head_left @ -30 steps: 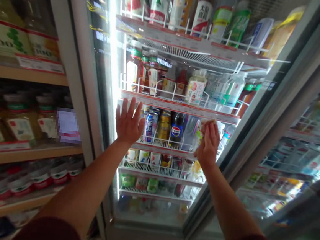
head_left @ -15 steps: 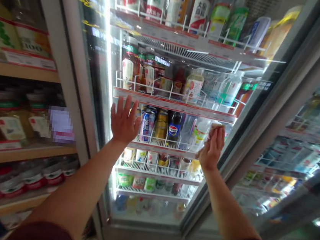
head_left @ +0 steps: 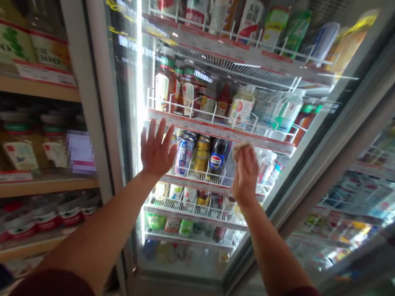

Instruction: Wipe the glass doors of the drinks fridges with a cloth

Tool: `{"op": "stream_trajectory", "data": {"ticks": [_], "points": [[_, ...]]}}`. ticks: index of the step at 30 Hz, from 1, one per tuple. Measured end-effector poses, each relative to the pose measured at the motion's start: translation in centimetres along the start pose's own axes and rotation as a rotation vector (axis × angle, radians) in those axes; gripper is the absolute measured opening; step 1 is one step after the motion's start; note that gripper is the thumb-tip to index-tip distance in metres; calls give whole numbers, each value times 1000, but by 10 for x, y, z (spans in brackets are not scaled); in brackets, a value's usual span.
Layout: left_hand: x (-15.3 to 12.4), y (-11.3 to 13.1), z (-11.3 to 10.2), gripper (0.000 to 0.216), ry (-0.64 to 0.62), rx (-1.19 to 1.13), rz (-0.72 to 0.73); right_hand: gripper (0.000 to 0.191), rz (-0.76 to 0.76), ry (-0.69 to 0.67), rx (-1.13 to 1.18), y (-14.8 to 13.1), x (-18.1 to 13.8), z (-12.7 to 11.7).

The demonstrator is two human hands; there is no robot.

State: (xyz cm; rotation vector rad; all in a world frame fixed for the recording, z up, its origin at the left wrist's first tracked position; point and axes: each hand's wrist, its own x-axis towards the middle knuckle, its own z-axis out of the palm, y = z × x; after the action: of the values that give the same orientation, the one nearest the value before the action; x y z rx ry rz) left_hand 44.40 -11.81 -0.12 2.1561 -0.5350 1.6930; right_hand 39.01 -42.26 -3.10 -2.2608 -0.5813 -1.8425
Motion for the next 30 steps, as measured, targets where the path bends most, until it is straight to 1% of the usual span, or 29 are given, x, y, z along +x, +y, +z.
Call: {"op": "stream_trajectory", "data": {"ticks": [2, 3, 4, 5, 6, 9, 10, 11, 12, 14, 16, 17, 18, 19, 20, 23, 24, 25, 26, 27, 28, 30], "points": [[0, -1, 0, 60, 19, 24, 29, 75, -211, -194, 47, -21, -30, 6], [0, -1, 1, 60, 31, 37, 46, 76, -292, -263, 69, -26, -38, 7], [0, -2, 1, 59, 42, 48, 63, 76, -338, -298, 86, -27, -40, 7], [0, -2, 1, 59, 48, 55, 75, 76, -334, -292, 95, -24, -34, 6], [0, -2, 1, 59, 50, 55, 79, 76, -284, -251, 95, -18, -22, 4], [0, -2, 2, 58, 40, 42, 58, 74, -68, -60, 71, -4, 22, 3], [0, -3, 2, 59, 35, 38, 51, 73, -17, -20, 59, -5, 29, 5], [0, -3, 2, 59, 28, 34, 50, 73, 10, -1, 48, -9, 28, 7], [0, -3, 2, 59, 20, 30, 49, 73, 5, -10, 41, -17, 19, 11], [-1, -4, 1, 60, 8, 24, 43, 73, -100, -96, 55, -35, -15, 18], [-1, -4, 1, 60, 11, 21, 35, 73, -338, -252, 131, -49, -54, 22], [-1, -3, 1, 60, 18, 21, 35, 73, -411, -303, 159, -50, -66, 22], [-1, -3, 1, 59, 28, 20, 39, 73, -447, -326, 173, -47, -71, 21], [-1, -3, 1, 59, 36, 19, 42, 74, -423, -314, 168, -41, -67, 18], [-1, -2, 1, 59, 38, 18, 42, 74, -350, -264, 147, -32, -56, 15], [-1, -2, 2, 59, 35, 13, 24, 73, -49, -22, 72, -8, -4, 8], [-1, -2, 2, 60, 34, 11, 17, 73, 22, 45, 57, -4, 9, 7], [-1, -2, 2, 60, 32, 11, 15, 73, 61, 84, 50, -5, 16, 8], [-1, -2, 2, 60, 32, 11, 18, 73, 68, 85, 49, -8, 14, 10], [-1, -2, 1, 61, 30, 14, 24, 74, 44, 46, 54, -15, 5, 11], [-1, -2, 1, 61, 27, 19, 32, 75, -15, -23, 68, -22, -10, 13], [-1, -3, 0, 61, 18, 31, 37, 75, -198, -194, 119, -32, -46, 13]]}}
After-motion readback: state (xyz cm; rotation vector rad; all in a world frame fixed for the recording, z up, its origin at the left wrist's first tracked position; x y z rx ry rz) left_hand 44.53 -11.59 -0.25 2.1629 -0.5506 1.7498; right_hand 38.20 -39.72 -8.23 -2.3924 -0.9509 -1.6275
